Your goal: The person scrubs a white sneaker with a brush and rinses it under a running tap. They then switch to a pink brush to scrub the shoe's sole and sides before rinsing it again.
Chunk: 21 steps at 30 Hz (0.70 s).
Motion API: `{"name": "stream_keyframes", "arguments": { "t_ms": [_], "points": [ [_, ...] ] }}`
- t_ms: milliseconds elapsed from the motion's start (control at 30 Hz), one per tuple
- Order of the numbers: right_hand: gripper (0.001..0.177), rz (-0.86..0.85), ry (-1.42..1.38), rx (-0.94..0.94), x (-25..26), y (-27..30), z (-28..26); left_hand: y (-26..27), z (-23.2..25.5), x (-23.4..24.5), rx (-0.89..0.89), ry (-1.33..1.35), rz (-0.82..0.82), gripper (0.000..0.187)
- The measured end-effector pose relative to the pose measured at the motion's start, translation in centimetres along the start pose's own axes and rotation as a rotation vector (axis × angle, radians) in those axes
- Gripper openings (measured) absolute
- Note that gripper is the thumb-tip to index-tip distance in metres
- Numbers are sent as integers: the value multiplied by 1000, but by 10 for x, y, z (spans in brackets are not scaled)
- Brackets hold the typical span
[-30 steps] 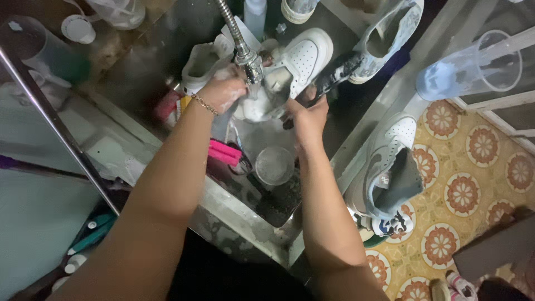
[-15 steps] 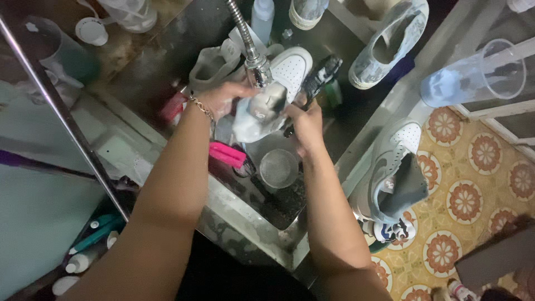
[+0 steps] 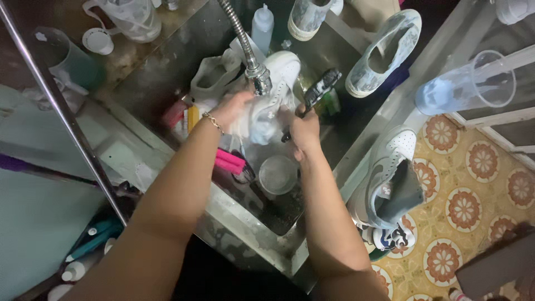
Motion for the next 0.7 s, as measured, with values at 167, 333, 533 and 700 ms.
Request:
{"name": "stream_keyframes", "arguments": {
  "t_ms": [167, 333, 533, 700],
  "points": [
    [84, 22, 113, -115, -10, 52, -25, 1, 24, 1, -330, -765, 154, 52],
    [71, -32, -35, -111, -16, 71, -33, -3, 41, -2, -431, -721, 169, 52],
    [40, -100, -179, -83, -25, 47, -23, 0, 58, -20, -601, -623, 257, 47],
    [24, -165, -128, -55, -29, 83, -46, 12, 43, -6, -274, -562, 370, 41]
  ]
}}
Point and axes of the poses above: each hand's wrist, its own y-axis away from the middle knuckle, its own x-axis out of the back of the hand, z = x × y, the point moved 5 cm from there along -y, towards the middle knuckle, and after that the axes turned 15 degrees about -x, right-handed, at the moved point
